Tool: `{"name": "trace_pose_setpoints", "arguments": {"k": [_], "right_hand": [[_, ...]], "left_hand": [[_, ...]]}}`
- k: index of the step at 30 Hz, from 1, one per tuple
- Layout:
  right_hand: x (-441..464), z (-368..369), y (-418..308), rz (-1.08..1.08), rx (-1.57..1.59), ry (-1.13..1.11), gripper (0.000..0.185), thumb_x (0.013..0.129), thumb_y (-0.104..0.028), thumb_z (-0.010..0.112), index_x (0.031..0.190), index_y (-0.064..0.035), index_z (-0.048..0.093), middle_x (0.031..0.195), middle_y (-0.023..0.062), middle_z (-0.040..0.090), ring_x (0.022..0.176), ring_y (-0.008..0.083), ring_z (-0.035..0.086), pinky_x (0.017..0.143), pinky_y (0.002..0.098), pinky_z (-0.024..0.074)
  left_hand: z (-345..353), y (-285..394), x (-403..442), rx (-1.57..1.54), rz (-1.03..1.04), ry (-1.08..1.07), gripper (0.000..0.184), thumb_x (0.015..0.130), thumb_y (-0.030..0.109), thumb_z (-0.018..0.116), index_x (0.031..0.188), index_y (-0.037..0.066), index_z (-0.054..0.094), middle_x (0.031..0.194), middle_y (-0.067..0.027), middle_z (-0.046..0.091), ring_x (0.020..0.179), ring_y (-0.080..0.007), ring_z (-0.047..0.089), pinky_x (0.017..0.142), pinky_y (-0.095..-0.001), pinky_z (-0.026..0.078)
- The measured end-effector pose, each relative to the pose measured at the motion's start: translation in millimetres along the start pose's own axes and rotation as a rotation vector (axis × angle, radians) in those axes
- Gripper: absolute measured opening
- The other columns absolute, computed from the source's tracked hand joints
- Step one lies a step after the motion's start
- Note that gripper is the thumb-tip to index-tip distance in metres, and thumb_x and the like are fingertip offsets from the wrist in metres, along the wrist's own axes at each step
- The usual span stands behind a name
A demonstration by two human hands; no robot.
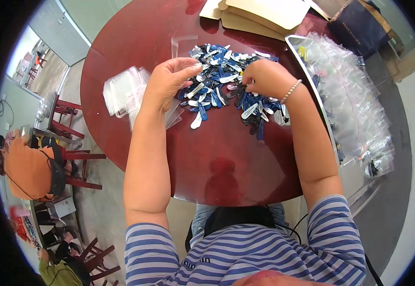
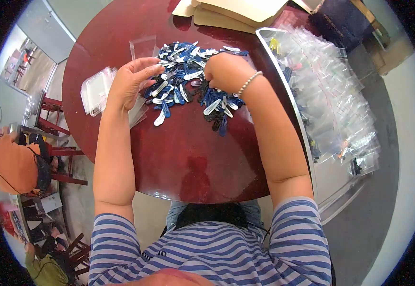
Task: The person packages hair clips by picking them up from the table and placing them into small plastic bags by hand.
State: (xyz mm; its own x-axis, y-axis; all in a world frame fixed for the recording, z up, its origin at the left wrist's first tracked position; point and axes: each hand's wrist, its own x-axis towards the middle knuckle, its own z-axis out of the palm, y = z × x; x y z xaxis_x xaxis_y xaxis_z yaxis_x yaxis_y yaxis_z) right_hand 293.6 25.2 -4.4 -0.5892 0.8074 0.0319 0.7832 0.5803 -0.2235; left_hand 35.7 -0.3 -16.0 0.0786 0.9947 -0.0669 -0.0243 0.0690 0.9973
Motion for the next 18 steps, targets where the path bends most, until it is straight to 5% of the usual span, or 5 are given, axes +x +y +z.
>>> {"name": "trace_pose_setpoints", "arguments": {"k": [8,12,18], "right_hand": [[5.3,2.8,17.6,-0.135,0.213,0.084,0.011,0.071,-0.008,0.064,0.080,-0.0029,0.065,0.074,0.0132,0.065,0.071,0.0266,0.064,0.064,0.0347,0.0504],[-10.7,-28.8,3.5,-0.072,0.327,0.225,0.016,0.073,-0.006,0.062,0.088,-0.0001,0.064,0.071,0.0105,0.062,0.064,0.0172,0.056,0.062,0.0303,0.0468],[-55.5,-34.8,9.0,-0.073,0.072,0.090,0.011,0.074,-0.009,0.066,0.081,0.0005,0.066,0.074,0.0153,0.064,0.067,0.0278,0.061,0.064,0.0358,0.0487]], "left_hand": [[-2.1,-3.0,3.2,0.006,0.005,-0.027,0.036,0.079,0.022,0.075,0.108,0.004,0.065,0.097,-0.0046,0.069,0.093,-0.0125,0.064,0.075,-0.0249,0.047],[-0.5,-0.9,3.6,0.005,0.006,-0.045,0.036,0.079,0.022,0.075,0.108,0.004,0.064,0.096,-0.0038,0.070,0.093,-0.0115,0.063,0.076,-0.0242,0.047],[-0.4,4.5,-1.7,-0.015,0.035,-0.031,0.034,0.080,0.020,0.074,0.107,0.004,0.065,0.096,-0.0046,0.070,0.091,-0.0104,0.063,0.076,-0.0238,0.046]]}}
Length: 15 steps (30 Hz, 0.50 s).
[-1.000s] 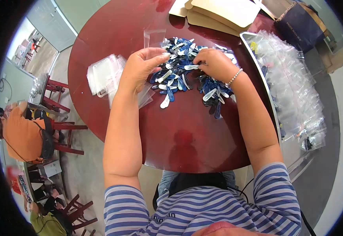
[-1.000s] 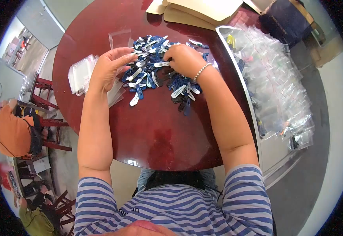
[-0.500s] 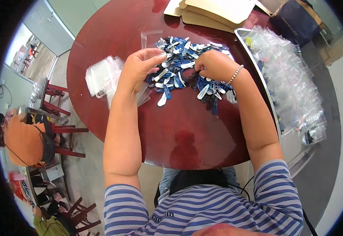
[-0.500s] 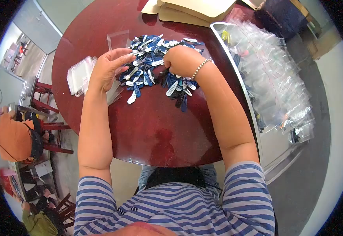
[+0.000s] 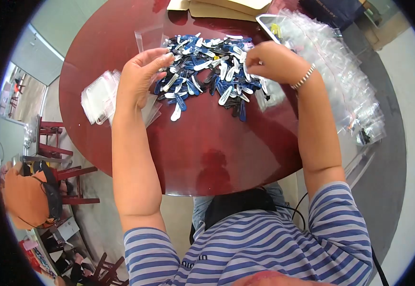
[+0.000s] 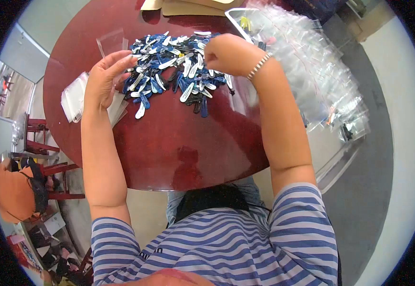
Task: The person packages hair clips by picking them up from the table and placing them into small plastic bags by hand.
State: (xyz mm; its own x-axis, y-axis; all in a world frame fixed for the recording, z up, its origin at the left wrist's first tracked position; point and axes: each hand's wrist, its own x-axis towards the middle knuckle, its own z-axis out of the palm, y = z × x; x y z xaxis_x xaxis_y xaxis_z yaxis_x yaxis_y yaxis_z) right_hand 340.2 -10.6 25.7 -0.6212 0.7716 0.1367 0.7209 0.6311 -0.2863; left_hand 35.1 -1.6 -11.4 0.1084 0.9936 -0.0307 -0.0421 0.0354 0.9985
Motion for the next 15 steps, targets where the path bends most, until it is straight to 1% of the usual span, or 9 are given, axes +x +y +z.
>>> {"name": "trace_pose_setpoints", "arguments": {"k": [2,3,5,8,9,12,13,14,15], "right_hand": [[-26.3,-1.3,-8.0,0.098,-0.022,-0.036,0.009,0.075,-0.008,0.066,0.080,-0.0005,0.066,0.077,0.0156,0.064,0.071,0.0291,0.062,0.066,0.0369,0.0491],[-39.4,0.5,-12.6,0.099,-0.028,-0.038,0.009,0.075,-0.008,0.066,0.080,-0.0005,0.066,0.077,0.0156,0.064,0.071,0.0291,0.062,0.066,0.0369,0.0491],[-62.5,10.6,-18.5,0.311,-0.058,-0.002,0.009,0.075,-0.007,0.066,0.081,-0.0009,0.066,0.079,0.0156,0.063,0.075,0.0302,0.062,0.068,0.0376,0.0493],[-81.9,36.8,-11.5,0.307,-0.106,0.004,0.011,0.075,-0.006,0.066,0.084,-0.0008,0.065,0.080,0.0159,0.062,0.077,0.0306,0.062,0.070,0.0382,0.0493],[-81.8,46.1,-15.4,0.315,-0.101,0.130,0.011,0.075,-0.005,0.066,0.085,-0.0005,0.064,0.079,0.0162,0.062,0.075,0.0308,0.062,0.069,0.0380,0.0496],[-77.7,45.8,-23.3,0.326,-0.017,0.146,0.010,0.075,-0.003,0.064,0.085,-0.0001,0.063,0.079,0.0165,0.061,0.072,0.0295,0.062,0.066,0.0366,0.0495],[-72.8,42.5,-25.2,0.320,0.020,0.107,0.009,0.077,-0.003,0.065,0.085,0.0007,0.063,0.077,0.0139,0.059,0.067,0.0241,0.060,0.062,0.0324,0.0486],[-66.4,40.2,-27.5,0.303,0.020,0.110,0.009,0.077,-0.003,0.065,0.085,0.0007,0.063,0.077,0.0139,0.059,0.067,0.0241,0.060,0.062,0.0324,0.0486],[-56.2,32.2,-36.5,0.262,0.107,0.139,0.010,0.078,-0.003,0.066,0.086,0.0013,0.063,0.075,0.0122,0.058,0.065,0.0213,0.058,0.062,0.0305,0.0478]], "left_hand": [[-0.6,0.6,-0.1,-0.026,0.005,-0.015,0.033,0.080,0.020,0.075,0.107,0.004,0.065,0.096,-0.0046,0.070,0.091,-0.0102,0.063,0.076,-0.0239,0.046],[0.4,0.8,-0.3,-0.027,0.018,-0.029,0.033,0.079,0.020,0.075,0.106,0.004,0.065,0.096,-0.0044,0.070,0.091,-0.0103,0.063,0.076,-0.0238,0.046],[2.2,0.4,-1.2,-0.024,0.040,-0.046,0.033,0.078,0.021,0.076,0.105,0.004,0.066,0.096,-0.0038,0.070,0.092,-0.0105,0.063,0.077,-0.0246,0.046],[6.0,-0.7,-2.2,-0.013,0.058,-0.040,0.035,0.077,0.022,0.076,0.104,0.003,0.066,0.096,-0.0036,0.069,0.091,-0.0110,0.062,0.077,-0.0259,0.046],[7.5,0.0,-3.3,-0.024,0.062,-0.055,0.035,0.076,0.024,0.077,0.103,0.003,0.066,0.095,-0.0039,0.069,0.089,-0.0113,0.062,0.078,-0.0270,0.045],[9.0,-3.8,-2.8,-0.019,0.081,-0.082,0.035,0.075,0.022,0.078,0.102,0.002,0.067,0.095,-0.0058,0.069,0.086,-0.0105,0.061,0.073,-0.0257,0.046],[11.0,-4.0,-3.8,-0.031,0.063,-0.089,0.036,0.075,0.021,0.078,0.103,0.001,0.066,0.095,-0.0061,0.068,0.085,-0.0106,0.060,0.071,-0.0254,0.047],[11.4,-5.8,-3.3,-0.039,0.063,-0.107,0.038,0.074,0.022,0.079,0.104,0.002,0.067,0.097,-0.0061,0.068,0.086,-0.0113,0.061,0.072,-0.0256,0.047],[12.9,-5.2,-3.4,-0.009,0.072,-0.114,0.038,0.075,0.021,0.079,0.104,0.002,0.067,0.097,-0.0060,0.068,0.086,-0.0114,0.061,0.072,-0.0255,0.047]]}}
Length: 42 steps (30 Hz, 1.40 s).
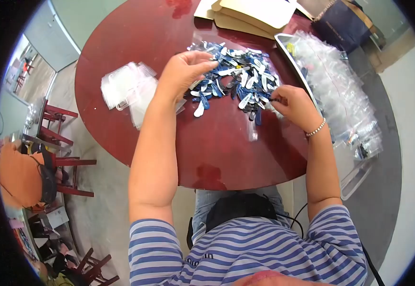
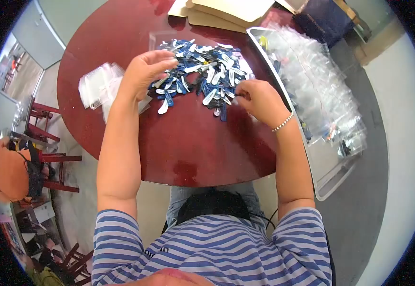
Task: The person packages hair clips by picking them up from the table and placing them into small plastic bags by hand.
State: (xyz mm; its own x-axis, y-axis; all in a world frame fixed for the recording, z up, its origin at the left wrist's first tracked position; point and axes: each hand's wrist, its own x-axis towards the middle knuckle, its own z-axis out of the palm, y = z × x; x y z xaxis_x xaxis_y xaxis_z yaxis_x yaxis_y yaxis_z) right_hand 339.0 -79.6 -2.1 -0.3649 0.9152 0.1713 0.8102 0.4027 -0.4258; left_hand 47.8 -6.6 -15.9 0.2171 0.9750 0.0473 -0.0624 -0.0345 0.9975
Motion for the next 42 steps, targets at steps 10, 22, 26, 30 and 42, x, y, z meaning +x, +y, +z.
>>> {"name": "trace_pose_setpoints", "arguments": {"k": [10,22,26,30,42], "right_hand": [[97.9,-4.3,-80.6,-0.430,0.071,0.382,0.017,0.080,-0.009,0.068,0.094,-0.0003,0.066,0.087,0.0112,0.066,0.069,0.0206,0.062,0.063,0.0291,0.0499],[136.7,24.0,-68.0,-0.438,0.254,0.470,0.016,0.080,-0.013,0.072,0.093,-0.0040,0.071,0.074,0.0059,0.067,0.060,0.0102,0.058,0.057,0.0232,0.0475],[140.3,27.0,-72.8,-0.385,0.163,0.459,0.016,0.080,-0.013,0.071,0.092,-0.0038,0.071,0.075,0.0057,0.068,0.060,0.0088,0.059,0.057,0.0231,0.0479],[144.9,40.0,-52.5,-0.401,0.371,0.577,0.015,0.080,-0.014,0.070,0.092,-0.0033,0.070,0.074,0.0077,0.067,0.060,0.0105,0.059,0.058,0.0243,0.0479],[149.1,99.8,-17.0,-0.443,-0.166,0.199,0.016,0.084,-0.011,0.057,0.095,-0.0041,0.067,0.095,0.0102,0.065,0.087,0.0298,0.063,0.077,0.0395,0.0509]], "left_hand": [[4.8,2.4,-4.0,0.076,-0.055,-0.172,0.036,0.077,0.017,0.076,0.107,0.002,0.066,0.094,-0.0044,0.069,0.082,-0.0092,0.061,0.071,-0.0236,0.047],[-9.0,3.0,4.9,-0.040,-0.140,-0.025,0.043,0.078,0.018,0.077,0.114,0.000,0.061,0.102,-0.0085,0.068,0.097,-0.0151,0.065,0.081,-0.0260,0.048],[-9.9,2.3,3.7,0.008,-0.136,-0.058,0.041,0.079,0.018,0.075,0.114,0.002,0.061,0.102,-0.0078,0.068,0.097,-0.0143,0.065,0.080,-0.0267,0.048],[-10.1,3.3,2.5,-0.068,-0.137,0.050,0.033,0.078,0.019,0.076,0.105,0.003,0.065,0.094,-0.0039,0.069,0.090,-0.0107,0.063,0.075,-0.0254,0.047],[-24.8,1.8,6.6,-0.123,-0.126,0.203,0.025,0.083,0.018,0.072,0.104,0.007,0.066,0.093,-0.0034,0.070,0.091,-0.0092,0.063,0.075,-0.0229,0.045]]}}
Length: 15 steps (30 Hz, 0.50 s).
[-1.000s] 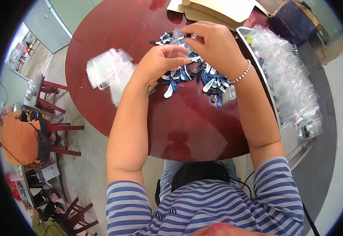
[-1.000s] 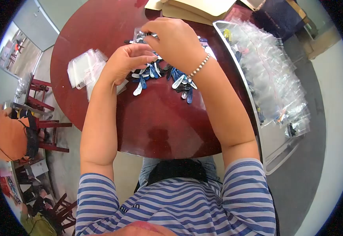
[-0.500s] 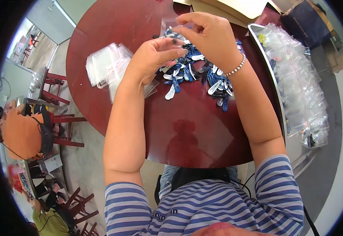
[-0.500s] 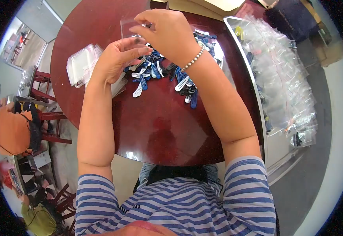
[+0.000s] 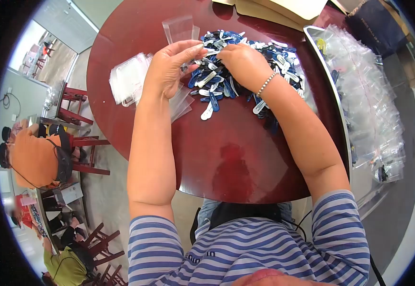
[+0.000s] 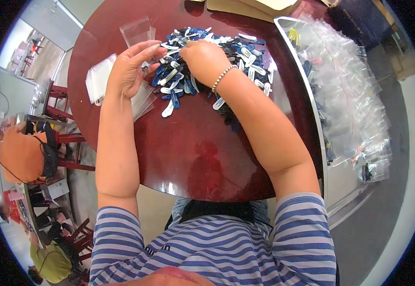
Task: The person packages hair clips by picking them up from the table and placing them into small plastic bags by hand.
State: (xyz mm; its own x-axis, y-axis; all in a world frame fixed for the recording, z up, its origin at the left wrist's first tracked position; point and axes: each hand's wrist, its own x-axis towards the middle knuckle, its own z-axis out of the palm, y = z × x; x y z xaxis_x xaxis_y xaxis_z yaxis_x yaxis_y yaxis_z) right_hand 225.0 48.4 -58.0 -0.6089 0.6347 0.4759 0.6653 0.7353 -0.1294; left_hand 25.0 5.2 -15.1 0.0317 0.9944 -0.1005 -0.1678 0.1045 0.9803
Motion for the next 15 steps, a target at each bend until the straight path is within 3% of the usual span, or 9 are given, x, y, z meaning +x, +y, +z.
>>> {"name": "trace_pose_setpoints", "arguments": {"k": [7,9,12,15], "right_hand": [[-4.4,-19.5,12.7,0.260,0.195,0.027,0.014,0.082,-0.008,0.056,0.091,-0.0030,0.066,0.090,0.0144,0.064,0.085,0.0331,0.062,0.076,0.0391,0.0498],[-4.4,-21.2,24.7,0.207,0.199,0.123,0.014,0.083,-0.008,0.058,0.092,-0.0025,0.067,0.088,0.0141,0.064,0.081,0.0304,0.063,0.073,0.0372,0.0497],[0.3,-37.0,23.3,0.216,0.285,0.086,0.016,0.082,-0.010,0.064,0.095,-0.0022,0.068,0.084,0.0108,0.063,0.075,0.0235,0.061,0.069,0.0321,0.0481],[3.1,-40.1,5.7,0.149,0.410,0.007,0.014,0.081,-0.010,0.065,0.092,-0.0015,0.068,0.085,0.0107,0.063,0.077,0.0241,0.061,0.071,0.0322,0.0483]], "left_hand": [[-0.5,-0.5,0.8,0.023,-0.010,-0.001,0.027,0.085,0.018,0.070,0.108,0.006,0.065,0.095,-0.0041,0.070,0.093,-0.0102,0.063,0.073,-0.0215,0.047],[-1.3,-0.3,0.9,0.026,-0.004,-0.001,0.026,0.085,0.019,0.070,0.108,0.007,0.065,0.095,-0.0034,0.070,0.093,-0.0097,0.063,0.073,-0.0216,0.047],[-2.8,-0.4,2.1,0.002,-0.002,0.007,0.026,0.082,0.020,0.073,0.104,0.008,0.066,0.094,-0.0038,0.070,0.091,-0.0106,0.063,0.077,-0.0254,0.045],[-2.8,-0.4,1.8,-0.009,-0.001,0.002,0.026,0.082,0.020,0.073,0.104,0.008,0.066,0.094,-0.0038,0.070,0.091,-0.0106,0.063,0.077,-0.0250,0.045]]}}
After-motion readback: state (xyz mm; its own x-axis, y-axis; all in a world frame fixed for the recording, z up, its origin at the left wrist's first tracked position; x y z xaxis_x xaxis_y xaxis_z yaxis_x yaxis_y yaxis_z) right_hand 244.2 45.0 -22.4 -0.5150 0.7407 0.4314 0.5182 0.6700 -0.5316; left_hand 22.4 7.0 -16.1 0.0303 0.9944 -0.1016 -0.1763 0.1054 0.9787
